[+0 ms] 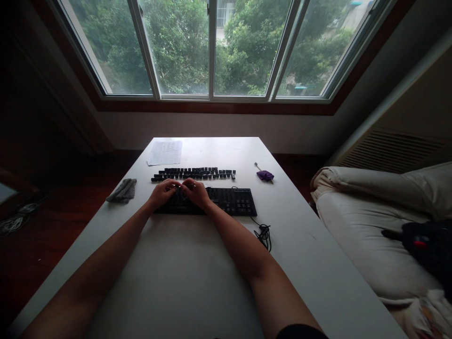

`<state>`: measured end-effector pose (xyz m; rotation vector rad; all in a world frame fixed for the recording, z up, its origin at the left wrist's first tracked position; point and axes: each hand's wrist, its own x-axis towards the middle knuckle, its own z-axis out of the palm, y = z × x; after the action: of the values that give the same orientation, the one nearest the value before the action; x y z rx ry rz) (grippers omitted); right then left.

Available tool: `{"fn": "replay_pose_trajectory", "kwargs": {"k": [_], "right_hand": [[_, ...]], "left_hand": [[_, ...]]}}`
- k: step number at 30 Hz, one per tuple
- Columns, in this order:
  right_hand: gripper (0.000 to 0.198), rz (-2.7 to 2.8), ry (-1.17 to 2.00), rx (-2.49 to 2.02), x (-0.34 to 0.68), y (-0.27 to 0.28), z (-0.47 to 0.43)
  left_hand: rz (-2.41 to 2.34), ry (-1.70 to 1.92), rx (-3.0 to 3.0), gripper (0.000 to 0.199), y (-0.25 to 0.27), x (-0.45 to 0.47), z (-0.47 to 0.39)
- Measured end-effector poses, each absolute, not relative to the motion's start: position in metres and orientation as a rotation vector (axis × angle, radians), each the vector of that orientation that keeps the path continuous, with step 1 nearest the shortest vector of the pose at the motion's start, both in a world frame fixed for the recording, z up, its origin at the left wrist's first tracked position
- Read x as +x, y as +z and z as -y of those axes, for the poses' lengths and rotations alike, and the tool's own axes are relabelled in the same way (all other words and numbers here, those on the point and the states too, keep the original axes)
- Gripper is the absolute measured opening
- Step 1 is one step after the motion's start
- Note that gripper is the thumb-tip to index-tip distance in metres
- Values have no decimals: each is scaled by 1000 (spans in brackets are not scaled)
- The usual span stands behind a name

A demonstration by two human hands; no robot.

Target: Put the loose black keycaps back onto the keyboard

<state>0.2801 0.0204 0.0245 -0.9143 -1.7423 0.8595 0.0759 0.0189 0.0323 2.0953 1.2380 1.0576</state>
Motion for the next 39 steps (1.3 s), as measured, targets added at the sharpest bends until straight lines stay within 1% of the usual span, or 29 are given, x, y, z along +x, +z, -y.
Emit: {"fn": "replay_pose_trajectory", "kwargs": {"k": [9, 28, 39], "right_hand": [[22, 1753, 808, -977, 280, 23, -21], [22, 1724, 779, -1012, 281, 25, -19], [23, 1739, 719, -1038, 282, 25, -19]], "left_hand": [[-1274, 1112, 1951, 25, 29, 73, -22], [-1256, 1076, 1867, 35, 26, 72, -23], [-1258, 1060, 1902, 34, 24, 71, -23]]}}
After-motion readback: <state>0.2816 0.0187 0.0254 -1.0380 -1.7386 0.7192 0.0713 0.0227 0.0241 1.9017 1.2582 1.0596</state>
